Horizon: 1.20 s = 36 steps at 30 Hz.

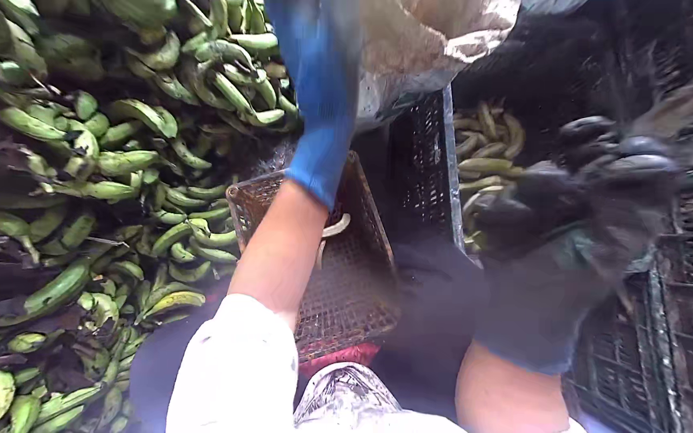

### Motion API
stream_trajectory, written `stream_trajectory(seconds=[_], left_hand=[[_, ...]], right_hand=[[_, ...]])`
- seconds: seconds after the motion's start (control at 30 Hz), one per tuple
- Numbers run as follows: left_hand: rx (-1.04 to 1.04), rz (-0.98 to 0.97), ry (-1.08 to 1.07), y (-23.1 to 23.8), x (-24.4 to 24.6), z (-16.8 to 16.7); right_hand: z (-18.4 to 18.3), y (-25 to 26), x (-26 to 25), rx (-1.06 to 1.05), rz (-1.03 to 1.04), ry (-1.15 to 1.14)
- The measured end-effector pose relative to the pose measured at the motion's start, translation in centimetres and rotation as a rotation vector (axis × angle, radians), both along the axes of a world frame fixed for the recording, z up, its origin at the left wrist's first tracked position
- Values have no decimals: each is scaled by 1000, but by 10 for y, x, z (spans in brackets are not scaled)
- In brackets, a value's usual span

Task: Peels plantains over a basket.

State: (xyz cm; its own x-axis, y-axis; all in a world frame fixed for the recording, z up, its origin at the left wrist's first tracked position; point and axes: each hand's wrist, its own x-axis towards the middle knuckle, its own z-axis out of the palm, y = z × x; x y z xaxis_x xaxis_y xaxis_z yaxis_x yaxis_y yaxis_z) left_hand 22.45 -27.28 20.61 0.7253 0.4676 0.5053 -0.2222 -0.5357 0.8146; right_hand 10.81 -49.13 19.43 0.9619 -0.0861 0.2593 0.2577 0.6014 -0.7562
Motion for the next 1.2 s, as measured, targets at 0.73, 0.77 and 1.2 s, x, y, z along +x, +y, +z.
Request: stream_trajectory(seconds=[0.73, 0.77, 1.2], left_hand=[[-660, -739, 564, 70, -95, -113], [-593, -796, 456, 64, -84, -79], [104, -402, 1237, 88, -67, -154]], right_hand=[[-14, 1, -6, 401, 429, 248], [-15, 2, -7, 415, 437, 242], [-33, -12, -18, 340, 476, 284]])
